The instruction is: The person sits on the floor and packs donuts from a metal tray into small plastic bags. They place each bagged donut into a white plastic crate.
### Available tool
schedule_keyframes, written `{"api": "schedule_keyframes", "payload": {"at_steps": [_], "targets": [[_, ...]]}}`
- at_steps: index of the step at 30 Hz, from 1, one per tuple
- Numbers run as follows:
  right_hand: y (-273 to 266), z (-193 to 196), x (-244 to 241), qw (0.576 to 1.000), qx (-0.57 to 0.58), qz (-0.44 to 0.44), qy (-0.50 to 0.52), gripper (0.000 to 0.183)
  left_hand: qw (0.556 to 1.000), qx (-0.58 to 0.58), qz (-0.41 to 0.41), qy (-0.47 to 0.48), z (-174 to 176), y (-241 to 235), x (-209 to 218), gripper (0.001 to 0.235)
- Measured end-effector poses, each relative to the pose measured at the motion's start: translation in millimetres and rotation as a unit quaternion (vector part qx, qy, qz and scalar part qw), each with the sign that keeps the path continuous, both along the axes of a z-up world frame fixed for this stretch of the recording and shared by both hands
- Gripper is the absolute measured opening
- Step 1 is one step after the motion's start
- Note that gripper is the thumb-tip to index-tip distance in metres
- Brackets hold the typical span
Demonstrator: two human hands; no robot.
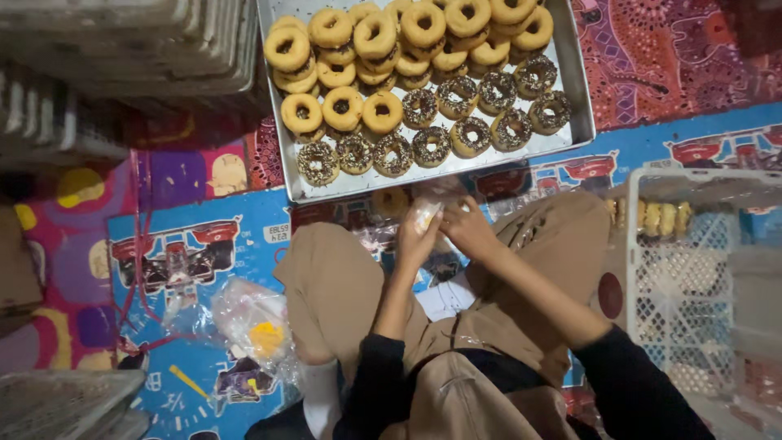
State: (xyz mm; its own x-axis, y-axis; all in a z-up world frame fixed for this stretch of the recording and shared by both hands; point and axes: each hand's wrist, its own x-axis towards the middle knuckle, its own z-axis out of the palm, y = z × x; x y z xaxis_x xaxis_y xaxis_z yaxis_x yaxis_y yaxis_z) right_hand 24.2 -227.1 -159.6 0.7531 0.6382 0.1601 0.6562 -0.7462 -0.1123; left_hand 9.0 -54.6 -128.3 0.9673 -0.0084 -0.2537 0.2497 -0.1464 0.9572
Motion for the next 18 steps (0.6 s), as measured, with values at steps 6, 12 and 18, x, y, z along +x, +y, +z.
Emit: {"api": "schedule_keyframes", "payload": {"at_steps": [6,12,18], "targets": [[-19,109,-39,0.99,0.005,-0.139,-0.023,0.057,0.928,0.12,-0.092,-0.34,83,-45,-37,0.032],[57,186,-11,0.956,0.183,0.085,0.214,0.081,0.775,-0.598,0.185,-0.087,93,35,-7,0.055],[121,186,172,0.973,0.174,-0.128,-0.077,0.076,0.62,-0.683,0.365,-0.13,33,159,12,0.02]]}}
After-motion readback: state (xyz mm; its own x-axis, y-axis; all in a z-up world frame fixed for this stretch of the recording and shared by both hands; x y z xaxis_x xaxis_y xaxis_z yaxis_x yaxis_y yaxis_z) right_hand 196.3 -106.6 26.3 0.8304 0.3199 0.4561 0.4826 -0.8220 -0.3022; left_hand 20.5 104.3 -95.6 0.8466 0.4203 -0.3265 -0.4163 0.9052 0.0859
